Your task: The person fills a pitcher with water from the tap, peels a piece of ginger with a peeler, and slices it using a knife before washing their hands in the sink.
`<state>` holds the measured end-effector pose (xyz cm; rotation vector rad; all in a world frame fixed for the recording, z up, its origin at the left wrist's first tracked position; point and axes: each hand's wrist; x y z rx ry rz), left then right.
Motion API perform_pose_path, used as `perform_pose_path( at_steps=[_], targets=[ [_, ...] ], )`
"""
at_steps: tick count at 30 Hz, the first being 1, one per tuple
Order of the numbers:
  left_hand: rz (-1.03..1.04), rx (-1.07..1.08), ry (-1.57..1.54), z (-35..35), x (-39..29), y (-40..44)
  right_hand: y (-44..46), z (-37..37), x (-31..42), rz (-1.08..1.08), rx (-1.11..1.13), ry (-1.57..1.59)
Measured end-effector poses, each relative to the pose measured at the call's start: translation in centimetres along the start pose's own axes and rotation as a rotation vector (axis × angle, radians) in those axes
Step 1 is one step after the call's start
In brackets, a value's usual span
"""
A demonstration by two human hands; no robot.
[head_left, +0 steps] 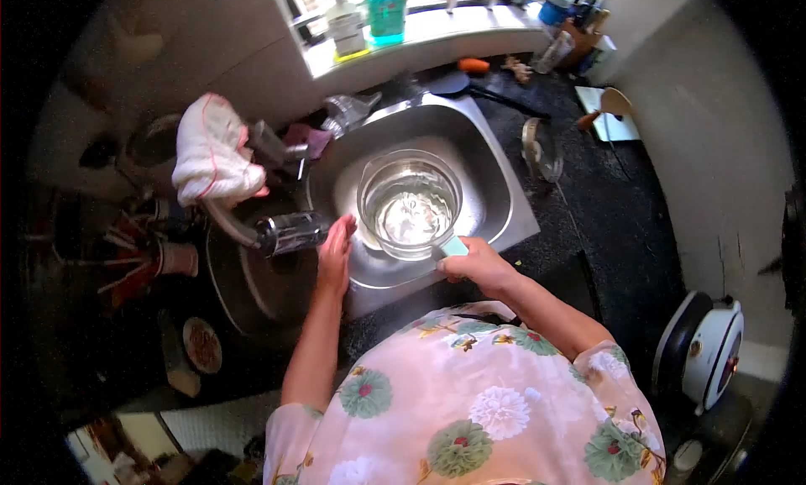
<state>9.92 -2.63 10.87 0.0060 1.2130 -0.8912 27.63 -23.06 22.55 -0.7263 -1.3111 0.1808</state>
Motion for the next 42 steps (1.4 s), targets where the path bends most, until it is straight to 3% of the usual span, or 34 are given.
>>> perform_pose_path(
  at_steps=[3,5,7,18,22,32,35,36,42],
  targets=[
    [0.149,0.09,0.367,-1.0,2.2,-0.2,-2.3,-1.4,0.5,-0.032,-0.087,0.095],
    [0.187,0.166,0.438,-0.6,3.0,-0.6,-4.0,-3.0,1.3,-0.038,-0.144,0.143],
    [0.407,0.161,0.706,-1.3,4.2,0.3,-6.4,-4.0,2.9,-0.072,-0.196,0.192],
    [0.631,0.109,0.946,1.6,4.9,-2.3,-17.7,-17.0,5.0,-0.187,-0.456,0.262],
    [0.678,-0.029,1.096,3.2,4.8,-2.7,-19.2,-23.6,4.6,-0.238,-0.542,0.331],
    [0.581,-0.175,1.21,2.8,5.9,-1.4,-17.9,-41.0,3.2,-0.193,-0.817,0.271],
    [0.552,-0.176,1.011,0.0,6.9,0.4,-15.9,-44.9,2.5,-0.202,-0.858,0.301],
    [0.468,-0.188,0.926,0.6,6.2,0.4,-15.3,-46.0,2.4,-0.203,-0.865,0.329],
    [0.474,-0.29,0.829,5.8,2.3,0.7,-11.7,-50.5,2.0,-0.229,-0.794,0.417]
  ],
)
Point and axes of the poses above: each hand's wrist, its own y-axis towards the middle knuckle, its own z-axis out of the palm, x = y × z, and after that the axes turned 5 degrees about -y, right-handed
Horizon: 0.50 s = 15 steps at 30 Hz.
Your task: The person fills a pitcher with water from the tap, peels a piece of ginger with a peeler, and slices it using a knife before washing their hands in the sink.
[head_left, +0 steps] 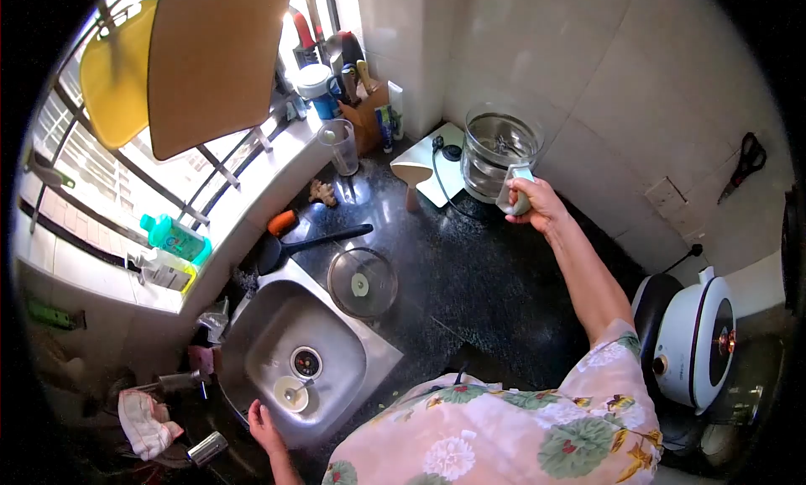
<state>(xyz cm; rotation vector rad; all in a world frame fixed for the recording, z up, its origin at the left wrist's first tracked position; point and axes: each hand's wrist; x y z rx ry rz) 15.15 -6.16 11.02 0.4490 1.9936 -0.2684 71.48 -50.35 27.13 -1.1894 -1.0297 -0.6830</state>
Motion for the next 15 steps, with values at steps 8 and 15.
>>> perform_pose_path(
  at_steps=[8,15],
  targets=[
    [0.298,0.338,-0.088,9.6,-19.2,0.3,0.7,0.4,-1.4,0.041,0.035,0.087],
    [0.027,1.221,-0.445,30.5,-29.1,-0.8,-1.0,-1.0,-1.4,0.053,0.043,0.034]
  ],
)
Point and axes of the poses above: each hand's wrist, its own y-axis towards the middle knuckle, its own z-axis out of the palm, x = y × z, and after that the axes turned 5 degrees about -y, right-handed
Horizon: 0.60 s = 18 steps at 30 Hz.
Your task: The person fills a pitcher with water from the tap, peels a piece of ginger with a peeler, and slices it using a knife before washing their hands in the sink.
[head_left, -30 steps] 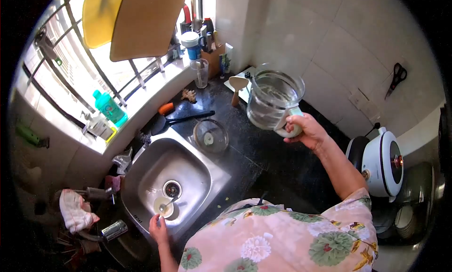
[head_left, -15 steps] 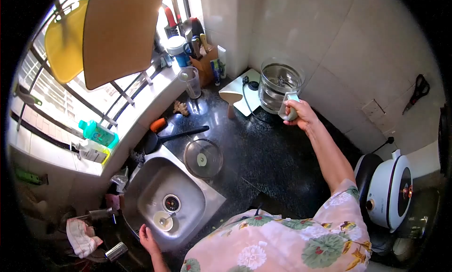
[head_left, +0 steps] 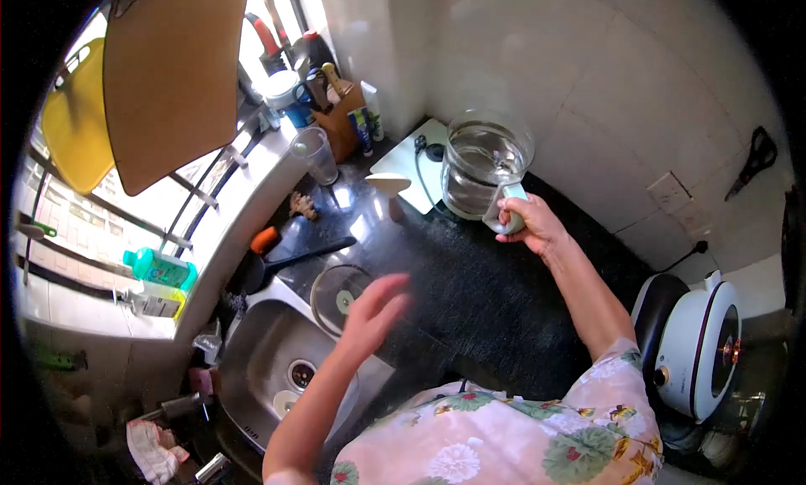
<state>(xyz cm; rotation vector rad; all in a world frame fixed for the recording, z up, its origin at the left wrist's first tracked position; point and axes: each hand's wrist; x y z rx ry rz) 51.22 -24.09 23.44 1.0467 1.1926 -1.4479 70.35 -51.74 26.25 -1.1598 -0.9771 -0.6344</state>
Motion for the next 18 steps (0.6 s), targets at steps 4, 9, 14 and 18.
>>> perform_pose_path(
  at_steps=[4,9,14,18],
  targets=[
    [-0.396,-0.169,-0.567,3.4,3.1,12.0,-1.5,-0.8,0.1,-0.021,-0.014,-0.025],
    [-0.481,-0.334,-0.928,4.9,9.4,21.6,-3.1,-1.5,0.7,-0.033,-0.028,-0.017],
    [-0.408,-0.296,-0.949,5.8,9.3,23.1,-3.2,-2.2,1.1,-0.033,-0.043,-0.02],
    [-0.285,-0.308,-0.517,7.0,7.2,20.4,-2.4,-2.7,1.4,-0.044,-0.054,-0.075]
  ],
)
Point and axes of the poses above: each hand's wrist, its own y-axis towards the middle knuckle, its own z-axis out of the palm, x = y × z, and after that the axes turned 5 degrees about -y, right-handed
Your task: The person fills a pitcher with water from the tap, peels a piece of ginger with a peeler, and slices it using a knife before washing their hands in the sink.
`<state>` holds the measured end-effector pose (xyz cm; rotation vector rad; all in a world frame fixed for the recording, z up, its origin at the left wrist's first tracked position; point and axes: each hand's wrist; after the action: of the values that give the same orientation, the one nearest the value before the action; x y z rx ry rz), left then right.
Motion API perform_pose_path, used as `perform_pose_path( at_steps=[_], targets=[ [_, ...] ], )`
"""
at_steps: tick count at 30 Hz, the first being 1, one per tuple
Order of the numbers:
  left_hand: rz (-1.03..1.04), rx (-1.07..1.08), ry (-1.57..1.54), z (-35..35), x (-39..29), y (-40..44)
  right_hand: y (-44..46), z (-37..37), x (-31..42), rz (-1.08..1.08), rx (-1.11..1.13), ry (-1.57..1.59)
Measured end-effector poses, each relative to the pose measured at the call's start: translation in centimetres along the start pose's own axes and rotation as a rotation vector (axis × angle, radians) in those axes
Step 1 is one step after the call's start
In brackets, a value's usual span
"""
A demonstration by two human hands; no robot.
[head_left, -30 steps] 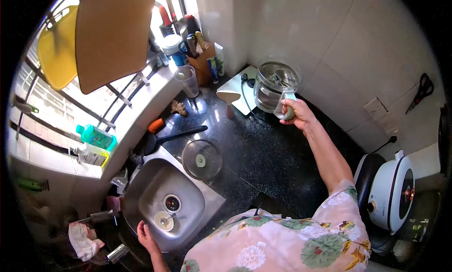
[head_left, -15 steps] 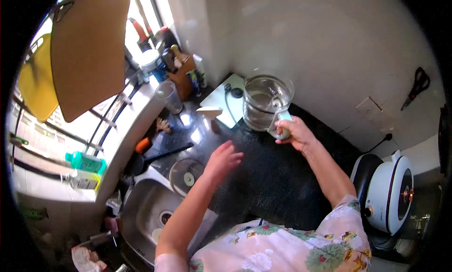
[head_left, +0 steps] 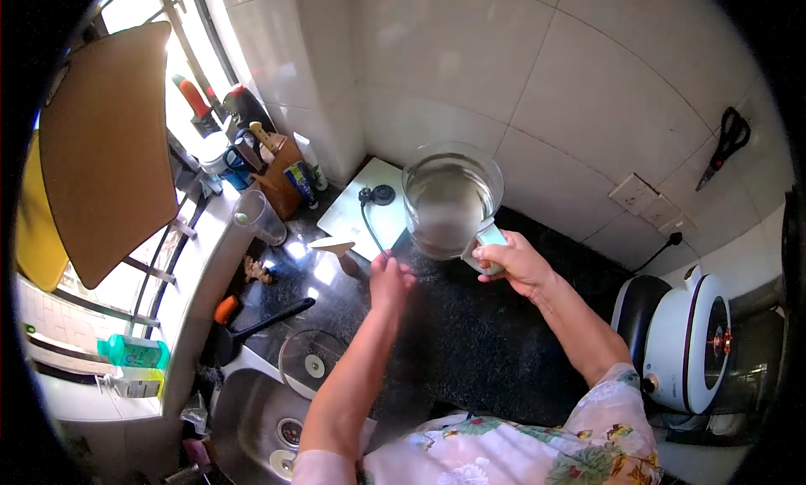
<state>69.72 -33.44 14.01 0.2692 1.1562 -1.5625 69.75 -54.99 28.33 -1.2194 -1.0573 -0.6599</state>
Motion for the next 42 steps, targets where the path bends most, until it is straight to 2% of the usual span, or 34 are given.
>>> perform_pose_path(
  at_steps=[2,8,10,13,16,20,32,42],
  targets=[
    [0.08,0.025,0.09,-0.2,1.0,-1.9,0.8,-0.2,0.0,-0.01,0.002,-0.006],
    [0.092,0.333,-0.002,-1.1,7.2,-10.0,3.6,0.4,0.1,-0.028,0.049,0.021],
    [0.026,0.382,-0.036,-1.0,8.1,-11.5,4.7,1.2,0.3,-0.035,0.048,0.03],
    [-0.189,0.378,0.032,-0.4,7.6,-12.7,6.9,2.3,0.1,-0.065,0.042,0.046],
    [-0.381,0.418,-0.207,0.5,6.4,-13.1,9.0,3.5,0.4,-0.065,0.053,0.069],
    [-0.457,0.442,-0.263,0.0,7.6,-12.6,11.1,5.0,1.0,-0.073,0.093,0.099],
    [-0.438,0.431,-0.253,-0.4,7.0,-12.3,13.7,7.5,0.8,-0.059,0.097,0.06],
    [-0.407,0.467,-0.289,-0.6,7.3,-12.2,15.7,6.5,1.6,-0.026,0.167,0.051]
  ],
)
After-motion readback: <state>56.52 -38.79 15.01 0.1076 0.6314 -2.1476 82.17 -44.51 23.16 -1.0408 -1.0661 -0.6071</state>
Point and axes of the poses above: each hand's wrist, its own y-axis towards the middle knuckle, its own z-axis out of the palm, x = y × z, and after that the axes turned 5 degrees about -y, right-handed
